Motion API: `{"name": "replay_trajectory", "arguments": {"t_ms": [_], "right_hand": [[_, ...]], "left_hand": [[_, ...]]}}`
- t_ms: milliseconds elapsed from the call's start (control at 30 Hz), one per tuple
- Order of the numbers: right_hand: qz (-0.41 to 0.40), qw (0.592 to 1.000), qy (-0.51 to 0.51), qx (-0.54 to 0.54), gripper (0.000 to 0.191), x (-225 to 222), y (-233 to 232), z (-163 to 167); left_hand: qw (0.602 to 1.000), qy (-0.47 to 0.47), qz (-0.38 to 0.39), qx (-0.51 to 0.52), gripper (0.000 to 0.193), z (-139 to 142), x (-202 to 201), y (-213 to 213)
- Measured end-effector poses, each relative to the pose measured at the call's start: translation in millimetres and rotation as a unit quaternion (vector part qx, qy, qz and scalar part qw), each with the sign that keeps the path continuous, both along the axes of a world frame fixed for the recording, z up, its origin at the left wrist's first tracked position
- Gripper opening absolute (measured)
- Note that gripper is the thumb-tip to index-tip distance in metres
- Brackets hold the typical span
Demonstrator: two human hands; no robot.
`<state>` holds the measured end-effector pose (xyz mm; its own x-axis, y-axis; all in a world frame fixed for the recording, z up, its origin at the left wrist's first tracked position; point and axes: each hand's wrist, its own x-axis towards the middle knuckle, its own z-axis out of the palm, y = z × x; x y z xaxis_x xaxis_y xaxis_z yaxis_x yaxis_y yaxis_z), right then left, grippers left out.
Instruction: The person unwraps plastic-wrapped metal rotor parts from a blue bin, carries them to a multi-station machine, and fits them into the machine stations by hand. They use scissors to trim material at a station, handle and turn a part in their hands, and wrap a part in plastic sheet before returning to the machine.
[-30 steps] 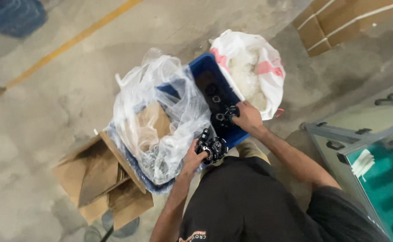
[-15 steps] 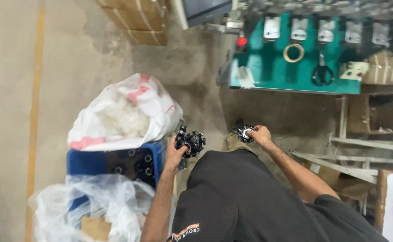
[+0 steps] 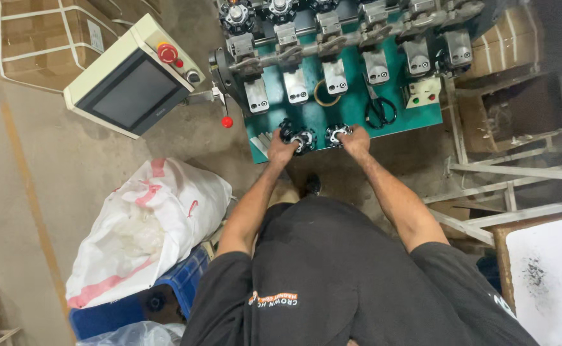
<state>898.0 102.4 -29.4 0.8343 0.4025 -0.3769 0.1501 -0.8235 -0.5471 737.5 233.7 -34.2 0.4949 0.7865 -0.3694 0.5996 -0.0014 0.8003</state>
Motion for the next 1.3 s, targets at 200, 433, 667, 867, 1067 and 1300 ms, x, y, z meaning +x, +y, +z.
{"name": "replay_trajectory", "arguments": {"t_ms": [200,433,667,867,1067,1300], "right_hand": [[0.097,0.991,-0.084,0.048,0.032,50.5,20.1,-7.2],[-0.03,0.949,0.218,0.224,0.04,100.2,26.2,-16.2],[-0.035,0.906,0.38,0.181,0.026,136.3,13.7,-24.0],[-0.147,0.613,0.762,0.151,0.033,186.9,-23.4,-29.6],[-0.16,0.68,0.688,0.197,0.051,225.4,-70.8,-9.2],[-0.206,0.67,0.638,0.319,0.015,259.7,-81.5,-18.9]], "left_hand": [[0.994,0.072,-0.058,0.056,0.069,5.0,74.5,26.7],[0.965,-0.073,-0.083,0.238,0.037,-24.4,96.4,61.2],[0.972,0.019,-0.076,0.22,0.037,1.9,104.7,20.6],[0.906,-0.186,-0.257,0.279,0.058,7.6,179.2,-49.7],[0.933,-0.205,0.102,-0.276,0.036,-33.1,277.0,-86.3],[0.705,-0.417,0.198,-0.537,0.05,-23.3,333.9,-103.3]]}}
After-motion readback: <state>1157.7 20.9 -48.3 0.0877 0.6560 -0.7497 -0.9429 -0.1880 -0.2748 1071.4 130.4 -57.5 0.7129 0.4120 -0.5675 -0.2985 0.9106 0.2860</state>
